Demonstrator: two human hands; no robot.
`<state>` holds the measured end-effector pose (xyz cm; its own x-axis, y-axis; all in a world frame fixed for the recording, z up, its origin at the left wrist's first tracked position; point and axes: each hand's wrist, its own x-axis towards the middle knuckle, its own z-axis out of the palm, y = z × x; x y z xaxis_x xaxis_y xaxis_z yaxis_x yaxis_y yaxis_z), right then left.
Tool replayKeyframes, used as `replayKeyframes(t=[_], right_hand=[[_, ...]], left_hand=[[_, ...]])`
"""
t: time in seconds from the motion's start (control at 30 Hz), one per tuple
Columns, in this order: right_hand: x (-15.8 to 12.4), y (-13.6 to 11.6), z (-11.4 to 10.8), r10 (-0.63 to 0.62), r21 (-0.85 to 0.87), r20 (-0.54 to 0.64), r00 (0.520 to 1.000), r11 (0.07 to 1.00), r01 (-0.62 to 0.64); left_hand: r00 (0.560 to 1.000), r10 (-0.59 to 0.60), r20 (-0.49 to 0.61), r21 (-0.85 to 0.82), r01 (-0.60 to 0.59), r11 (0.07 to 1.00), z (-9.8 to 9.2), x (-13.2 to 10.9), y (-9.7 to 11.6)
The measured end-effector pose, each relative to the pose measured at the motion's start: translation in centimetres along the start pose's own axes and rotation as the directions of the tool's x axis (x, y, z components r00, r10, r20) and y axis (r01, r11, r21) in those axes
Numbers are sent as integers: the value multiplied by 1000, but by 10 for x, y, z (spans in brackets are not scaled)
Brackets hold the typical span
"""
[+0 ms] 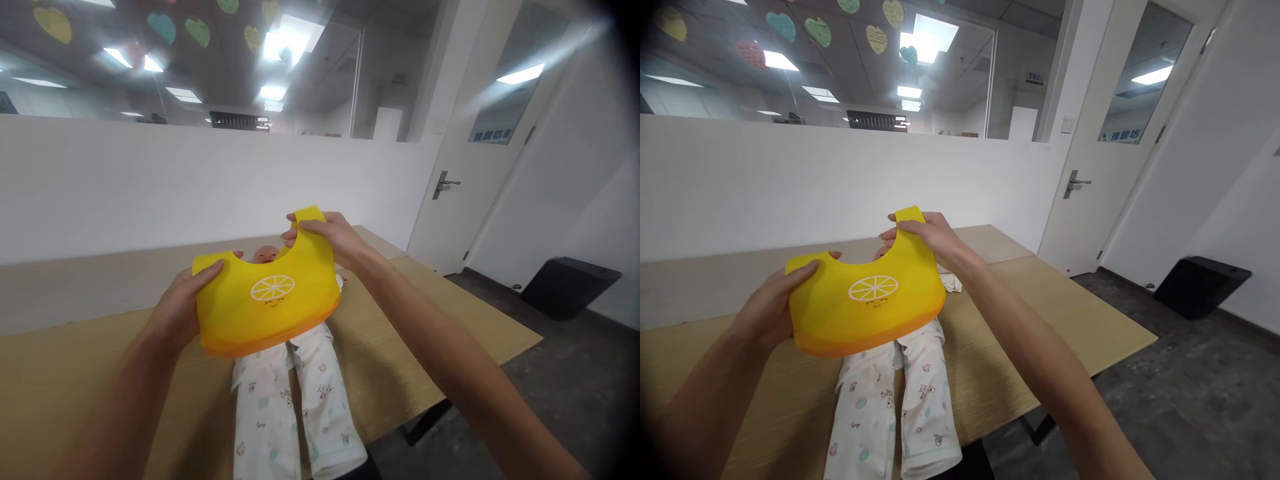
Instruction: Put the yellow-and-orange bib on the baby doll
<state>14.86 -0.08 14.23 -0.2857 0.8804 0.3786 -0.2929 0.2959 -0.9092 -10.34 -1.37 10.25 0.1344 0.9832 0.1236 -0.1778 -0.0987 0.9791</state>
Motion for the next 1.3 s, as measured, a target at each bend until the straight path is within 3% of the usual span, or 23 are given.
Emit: replayKeyframes(t=[0.23, 0.4, 0.53, 0.67, 0.77, 0.97, 1.13, 1.3], right_hand=[[15, 1, -5, 70, 43, -11, 997, 997, -69], [18, 5, -3, 136, 136, 19, 991, 981, -137], [23, 13, -9, 106, 133, 32, 994, 985, -109], [41, 48, -20, 126, -2, -166, 978, 992, -128], [57, 84, -25, 133, -90, -314, 940, 981, -169], [86, 151, -37, 132, 16, -515, 847, 989, -144], [96, 188, -44, 172, 48, -578, 798, 983, -177], [95, 205, -48, 249, 60, -596, 764, 962, -266]], left_hand=[[995, -93, 28, -34, 93, 995, 3, 10, 1], [981, -163, 106, -68, 170, 983, 1, 12, 0], [988, -126, 85, -38, 130, 991, 0, 25, -8], [995, -50, -84, 123, 61, 991, -8, 58, -42], [991, -45, -129, 154, 65, 986, -19, 85, -72], [982, -104, -159, 226, 138, 964, -39, 125, -109], [961, -121, -249, 328, 201, 923, -51, 147, -135], [928, -242, -283, 222, 309, 925, -53, 151, -145]])
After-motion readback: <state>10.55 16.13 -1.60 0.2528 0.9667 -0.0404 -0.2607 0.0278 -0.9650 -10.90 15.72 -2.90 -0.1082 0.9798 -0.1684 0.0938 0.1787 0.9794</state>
